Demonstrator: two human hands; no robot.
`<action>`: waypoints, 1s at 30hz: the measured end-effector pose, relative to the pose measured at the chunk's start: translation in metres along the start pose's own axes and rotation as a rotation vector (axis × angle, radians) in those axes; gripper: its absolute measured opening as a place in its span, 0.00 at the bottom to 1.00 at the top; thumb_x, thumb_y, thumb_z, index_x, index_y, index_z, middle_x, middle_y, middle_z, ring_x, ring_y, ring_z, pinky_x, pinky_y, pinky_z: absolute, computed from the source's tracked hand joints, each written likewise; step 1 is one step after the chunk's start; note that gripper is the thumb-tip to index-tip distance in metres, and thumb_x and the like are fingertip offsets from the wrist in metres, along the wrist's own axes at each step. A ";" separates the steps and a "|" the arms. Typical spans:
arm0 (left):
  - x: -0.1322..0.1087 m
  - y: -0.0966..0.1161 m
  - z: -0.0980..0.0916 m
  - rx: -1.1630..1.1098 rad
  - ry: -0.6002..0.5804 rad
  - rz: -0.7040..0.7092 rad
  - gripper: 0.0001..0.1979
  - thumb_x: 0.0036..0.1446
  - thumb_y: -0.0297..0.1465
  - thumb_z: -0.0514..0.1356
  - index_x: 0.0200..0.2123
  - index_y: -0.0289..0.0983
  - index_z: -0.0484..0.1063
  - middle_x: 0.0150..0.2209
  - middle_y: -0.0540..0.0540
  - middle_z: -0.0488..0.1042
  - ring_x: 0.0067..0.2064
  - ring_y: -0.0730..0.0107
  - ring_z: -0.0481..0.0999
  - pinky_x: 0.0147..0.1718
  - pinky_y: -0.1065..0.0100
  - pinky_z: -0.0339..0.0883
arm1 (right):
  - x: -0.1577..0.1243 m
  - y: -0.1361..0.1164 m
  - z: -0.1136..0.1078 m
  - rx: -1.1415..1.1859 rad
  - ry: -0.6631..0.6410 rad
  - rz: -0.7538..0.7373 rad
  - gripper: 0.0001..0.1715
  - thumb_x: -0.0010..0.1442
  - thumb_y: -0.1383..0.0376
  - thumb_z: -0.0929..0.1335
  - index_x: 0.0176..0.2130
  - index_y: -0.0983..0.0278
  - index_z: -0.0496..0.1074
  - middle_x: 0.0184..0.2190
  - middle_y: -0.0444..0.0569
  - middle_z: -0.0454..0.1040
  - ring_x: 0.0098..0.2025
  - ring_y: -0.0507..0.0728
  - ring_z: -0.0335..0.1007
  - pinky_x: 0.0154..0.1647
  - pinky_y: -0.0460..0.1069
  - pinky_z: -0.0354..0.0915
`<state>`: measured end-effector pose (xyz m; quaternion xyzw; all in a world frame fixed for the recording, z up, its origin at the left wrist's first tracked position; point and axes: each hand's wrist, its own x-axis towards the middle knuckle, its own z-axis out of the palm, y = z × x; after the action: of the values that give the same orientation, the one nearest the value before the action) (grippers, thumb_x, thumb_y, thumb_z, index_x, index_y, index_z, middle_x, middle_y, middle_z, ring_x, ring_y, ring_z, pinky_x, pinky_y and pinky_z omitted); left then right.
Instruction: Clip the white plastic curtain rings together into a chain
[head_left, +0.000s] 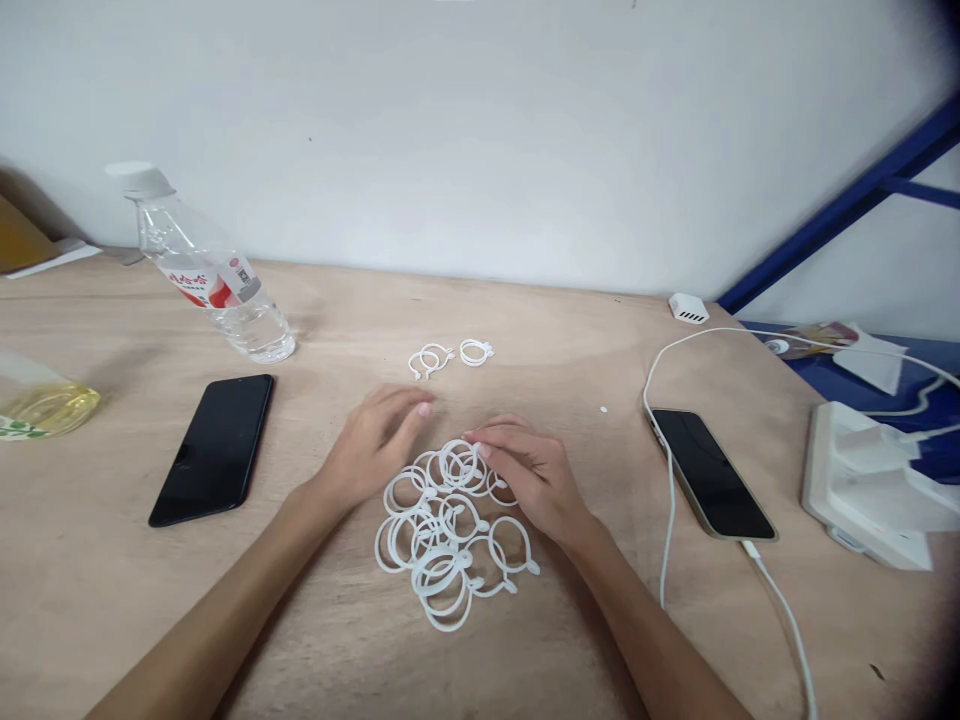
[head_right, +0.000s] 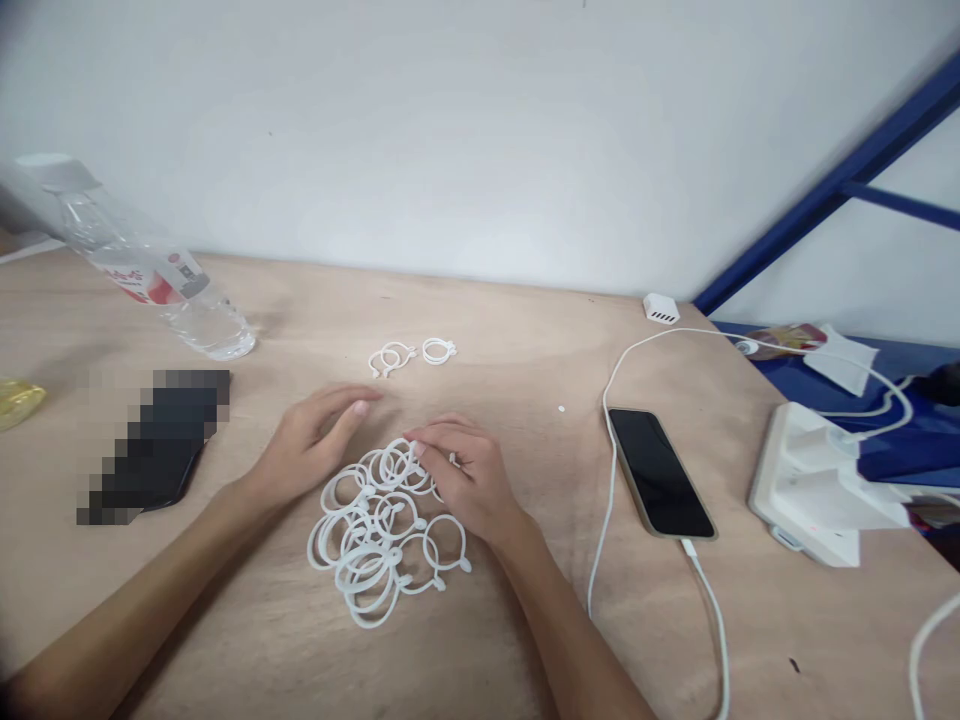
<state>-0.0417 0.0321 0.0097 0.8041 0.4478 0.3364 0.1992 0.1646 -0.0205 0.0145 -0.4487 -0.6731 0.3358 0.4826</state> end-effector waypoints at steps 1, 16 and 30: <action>0.006 -0.010 0.000 0.096 0.005 0.008 0.17 0.64 0.36 0.51 0.49 0.36 0.73 0.49 0.41 0.75 0.52 0.57 0.72 0.55 0.53 0.64 | 0.000 0.001 -0.001 -0.037 -0.014 -0.037 0.12 0.59 0.69 0.67 0.37 0.59 0.80 0.34 0.47 0.81 0.42 0.57 0.73 0.46 0.54 0.68; 0.024 -0.038 0.006 0.243 -0.102 0.105 0.06 0.61 0.30 0.52 0.36 0.38 0.69 0.46 0.42 0.73 0.50 0.58 0.69 0.54 0.54 0.63 | 0.002 0.012 0.001 -0.363 0.101 -0.115 0.12 0.61 0.68 0.65 0.41 0.63 0.78 0.38 0.50 0.80 0.42 0.58 0.71 0.50 0.58 0.63; 0.018 -0.034 0.006 0.223 -0.180 0.150 0.06 0.63 0.31 0.50 0.36 0.40 0.65 0.48 0.43 0.74 0.52 0.56 0.69 0.53 0.51 0.61 | 0.036 0.024 0.017 -0.797 -0.119 0.034 0.24 0.63 0.70 0.59 0.56 0.58 0.68 0.56 0.50 0.71 0.54 0.63 0.62 0.52 0.61 0.60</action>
<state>-0.0507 0.0656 -0.0091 0.8794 0.4012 0.2250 0.1224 0.1501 0.0215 0.0003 -0.5916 -0.7699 0.0817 0.2251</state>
